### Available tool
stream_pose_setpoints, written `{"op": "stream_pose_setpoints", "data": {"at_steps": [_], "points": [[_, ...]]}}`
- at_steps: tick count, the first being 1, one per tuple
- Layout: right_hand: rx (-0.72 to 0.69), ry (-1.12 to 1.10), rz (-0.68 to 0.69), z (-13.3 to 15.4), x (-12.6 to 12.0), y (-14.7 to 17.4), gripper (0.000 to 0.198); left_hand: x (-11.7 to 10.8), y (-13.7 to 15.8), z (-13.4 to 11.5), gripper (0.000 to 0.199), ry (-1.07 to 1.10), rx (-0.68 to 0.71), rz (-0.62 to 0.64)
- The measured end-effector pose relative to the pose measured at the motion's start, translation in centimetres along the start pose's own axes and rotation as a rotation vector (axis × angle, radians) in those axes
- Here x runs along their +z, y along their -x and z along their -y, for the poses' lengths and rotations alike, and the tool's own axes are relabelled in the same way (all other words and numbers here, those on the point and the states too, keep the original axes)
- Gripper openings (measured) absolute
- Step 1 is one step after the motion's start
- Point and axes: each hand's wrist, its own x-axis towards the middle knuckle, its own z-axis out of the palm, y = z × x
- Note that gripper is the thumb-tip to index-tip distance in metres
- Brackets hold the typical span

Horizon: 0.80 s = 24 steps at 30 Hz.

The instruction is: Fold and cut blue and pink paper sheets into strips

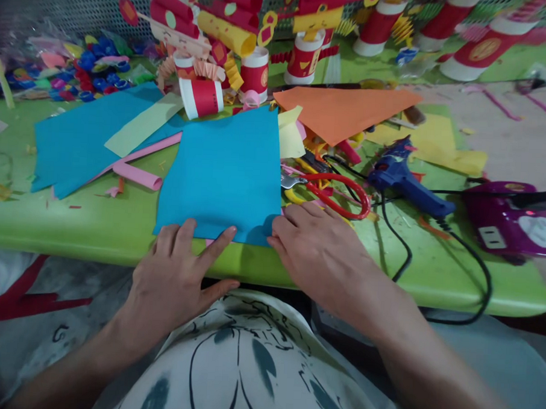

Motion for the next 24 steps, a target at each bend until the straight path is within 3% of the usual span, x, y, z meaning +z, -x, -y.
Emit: {"op": "stream_pose_setpoints", "data": {"at_steps": [6,10,15,24], "points": [[0.12,0.009,-0.052,0.2,-0.2,0.4,0.021,-0.2,0.0,-0.3,0.083,0.002,-0.015,0.025],[0.124,-0.023,-0.116,0.9,0.6,0.8,0.015,-0.3,-0.1,-0.3,0.083,0.002,-0.025,0.046],[0.114,-0.004,-0.193,1.7,1.8,2.1,0.032,0.0,-0.1,-0.3,0.087,0.001,-0.023,0.041],[0.117,0.22,-0.195,4.8,0.7,3.6,0.035,0.0,-0.6,-0.9,0.1,0.052,-0.03,-0.022]]}}
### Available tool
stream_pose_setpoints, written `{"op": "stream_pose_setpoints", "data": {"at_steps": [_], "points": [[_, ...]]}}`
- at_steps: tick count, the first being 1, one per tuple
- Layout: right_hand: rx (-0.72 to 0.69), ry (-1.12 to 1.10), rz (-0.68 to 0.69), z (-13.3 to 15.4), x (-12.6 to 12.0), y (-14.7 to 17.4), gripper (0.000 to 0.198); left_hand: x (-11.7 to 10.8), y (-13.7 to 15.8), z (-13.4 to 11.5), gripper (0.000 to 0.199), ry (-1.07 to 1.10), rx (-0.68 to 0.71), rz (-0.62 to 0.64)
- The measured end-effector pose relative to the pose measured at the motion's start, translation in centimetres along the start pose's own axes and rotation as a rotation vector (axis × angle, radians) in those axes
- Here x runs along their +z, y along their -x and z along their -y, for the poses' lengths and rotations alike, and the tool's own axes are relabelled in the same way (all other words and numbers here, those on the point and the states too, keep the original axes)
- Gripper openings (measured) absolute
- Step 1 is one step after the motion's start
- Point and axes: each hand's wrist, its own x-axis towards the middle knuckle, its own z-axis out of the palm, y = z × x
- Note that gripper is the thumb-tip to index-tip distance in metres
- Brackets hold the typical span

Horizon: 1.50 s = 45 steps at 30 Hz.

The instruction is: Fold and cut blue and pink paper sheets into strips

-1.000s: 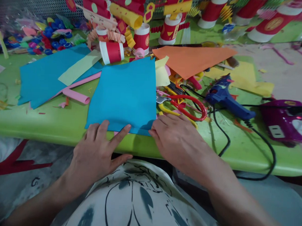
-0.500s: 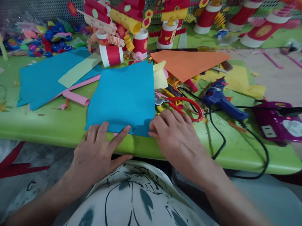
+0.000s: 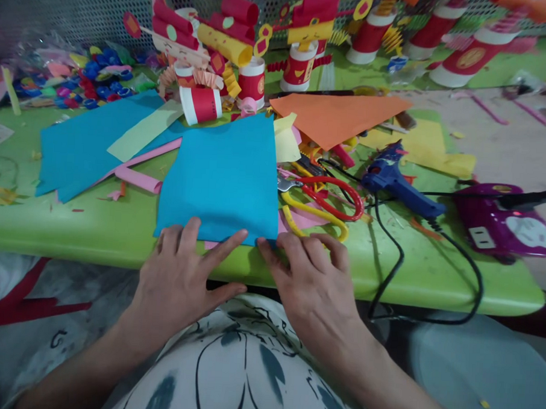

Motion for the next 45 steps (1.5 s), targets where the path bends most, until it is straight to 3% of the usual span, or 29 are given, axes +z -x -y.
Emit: {"op": "stream_pose_setpoints", "data": {"at_steps": [6,19,29,39,45], "points": [[-0.005,0.043,-0.012,0.2,-0.3,-0.7,0.038,-0.1,-0.3,-0.2,0.111,-0.045,0.046,0.057],[-0.006,0.008,0.009,-0.8,0.5,0.2,0.042,0.6,1.8,1.7,0.106,-0.045,-0.015,-0.011],[-0.059,-0.059,-0.037,-1.4,0.7,0.0,0.042,2.7,2.7,2.9,0.09,0.033,-0.078,-0.214],[-0.041,-0.054,-0.024,-1.5,1.1,0.3,0.045,2.7,3.3,5.2,0.07,-0.055,-0.143,-0.254],[-0.031,-0.039,-0.063,-0.9,0.7,-0.3,0.04,2.6,3.6,6.2,0.058,0.058,-0.125,-0.282]]}}
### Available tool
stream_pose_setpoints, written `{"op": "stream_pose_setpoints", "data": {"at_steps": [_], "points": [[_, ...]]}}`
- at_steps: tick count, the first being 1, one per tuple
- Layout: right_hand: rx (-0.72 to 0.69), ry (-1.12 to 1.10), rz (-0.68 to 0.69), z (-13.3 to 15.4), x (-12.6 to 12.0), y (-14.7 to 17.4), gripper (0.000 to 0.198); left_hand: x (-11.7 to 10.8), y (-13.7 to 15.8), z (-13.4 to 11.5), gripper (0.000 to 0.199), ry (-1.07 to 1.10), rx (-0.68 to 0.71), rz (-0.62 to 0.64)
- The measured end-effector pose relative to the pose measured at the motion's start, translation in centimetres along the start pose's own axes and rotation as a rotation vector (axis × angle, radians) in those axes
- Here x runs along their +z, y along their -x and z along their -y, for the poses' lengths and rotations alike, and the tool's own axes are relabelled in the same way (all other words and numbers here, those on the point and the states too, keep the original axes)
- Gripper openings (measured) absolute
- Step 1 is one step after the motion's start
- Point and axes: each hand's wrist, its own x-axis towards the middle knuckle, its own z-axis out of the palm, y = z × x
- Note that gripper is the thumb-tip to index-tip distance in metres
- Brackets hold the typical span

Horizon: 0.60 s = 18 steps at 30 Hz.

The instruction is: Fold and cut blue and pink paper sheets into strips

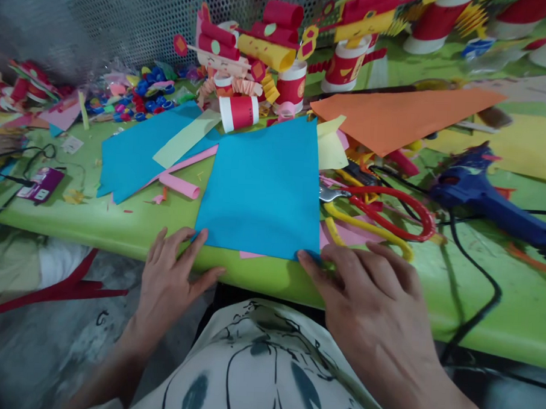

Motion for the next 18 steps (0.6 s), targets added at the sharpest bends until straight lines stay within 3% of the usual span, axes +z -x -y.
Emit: {"op": "stream_pose_setpoints", "data": {"at_steps": [4,8,14,18], "points": [[-0.01,-0.035,-0.042,0.3,-0.2,-0.3,0.032,-0.4,0.1,1.2,0.05,0.035,0.069,0.009],[0.072,-0.106,-0.069,0.1,-0.1,0.3,0.025,-0.6,0.0,1.8,0.047,0.055,0.14,-0.007],[0.203,-0.136,-0.152,-0.2,-0.9,2.1,0.039,-0.7,-0.3,1.7,0.048,0.042,0.191,-0.028],[0.234,-0.142,-0.227,0.9,-1.5,1.5,0.049,-0.5,-0.3,1.6,0.048,0.026,0.205,-0.051]]}}
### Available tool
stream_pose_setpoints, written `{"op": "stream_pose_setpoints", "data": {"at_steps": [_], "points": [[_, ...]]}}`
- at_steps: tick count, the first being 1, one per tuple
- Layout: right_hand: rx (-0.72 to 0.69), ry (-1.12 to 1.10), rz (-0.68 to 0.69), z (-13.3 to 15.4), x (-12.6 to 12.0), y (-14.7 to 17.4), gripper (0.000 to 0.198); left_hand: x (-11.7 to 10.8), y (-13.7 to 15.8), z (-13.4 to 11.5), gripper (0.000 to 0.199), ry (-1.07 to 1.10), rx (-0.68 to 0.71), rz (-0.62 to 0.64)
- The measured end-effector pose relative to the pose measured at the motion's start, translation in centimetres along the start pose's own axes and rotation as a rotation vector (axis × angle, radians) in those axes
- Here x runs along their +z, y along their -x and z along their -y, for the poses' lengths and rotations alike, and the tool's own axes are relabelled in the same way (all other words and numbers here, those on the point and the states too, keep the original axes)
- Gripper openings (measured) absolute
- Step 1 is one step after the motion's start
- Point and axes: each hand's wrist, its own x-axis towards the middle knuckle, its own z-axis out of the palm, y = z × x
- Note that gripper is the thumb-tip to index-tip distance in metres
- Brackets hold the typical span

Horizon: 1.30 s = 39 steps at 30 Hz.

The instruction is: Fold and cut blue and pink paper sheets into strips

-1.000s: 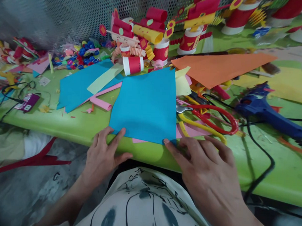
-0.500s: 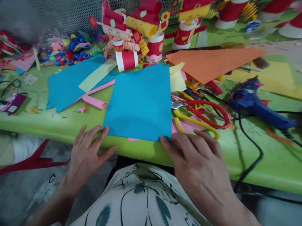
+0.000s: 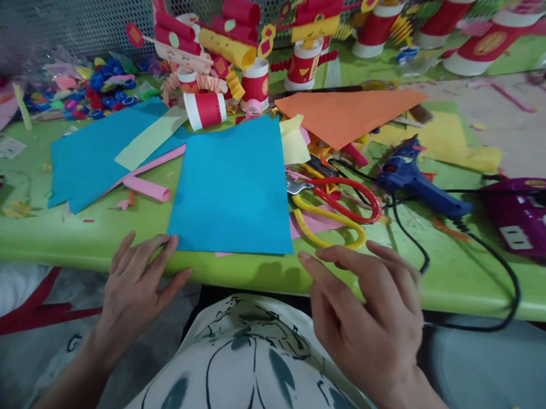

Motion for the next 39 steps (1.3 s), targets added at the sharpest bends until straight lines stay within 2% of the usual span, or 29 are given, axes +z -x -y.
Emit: {"op": "stream_pose_setpoints", "data": {"at_steps": [3,8,12,16,19,27,33,39], "points": [[-0.038,-0.013,-0.033,1.1,1.1,-1.0,0.044,0.1,0.0,0.0,0.047,0.004,0.013,-0.01],[-0.158,-0.029,0.097,0.9,3.4,-2.4,0.024,-0.1,-0.1,0.6,0.045,0.025,0.031,0.024],[-0.276,-0.012,0.145,-0.2,3.6,-2.7,0.024,-0.6,-0.6,2.0,0.032,0.124,0.021,0.095],[-0.373,0.045,0.153,-0.6,3.6,-3.0,0.024,-0.9,-1.1,3.8,0.029,0.292,-0.005,0.164],[-0.364,0.063,0.162,-0.6,3.8,-3.1,0.023,-0.7,-1.4,4.5,0.027,0.349,0.005,0.163],[-0.351,0.062,0.181,-0.5,4.1,-3.2,0.02,0.2,-1.6,4.8,0.014,0.437,-0.033,0.012],[-0.316,0.068,0.222,-0.8,4.6,-3.5,0.011,-0.1,-2.3,4.6,0.013,0.511,-0.194,0.131],[-0.274,0.052,0.24,-1.1,4.7,-4.3,0.013,-0.3,-3.0,4.2,0.02,0.495,-0.238,0.203]]}}
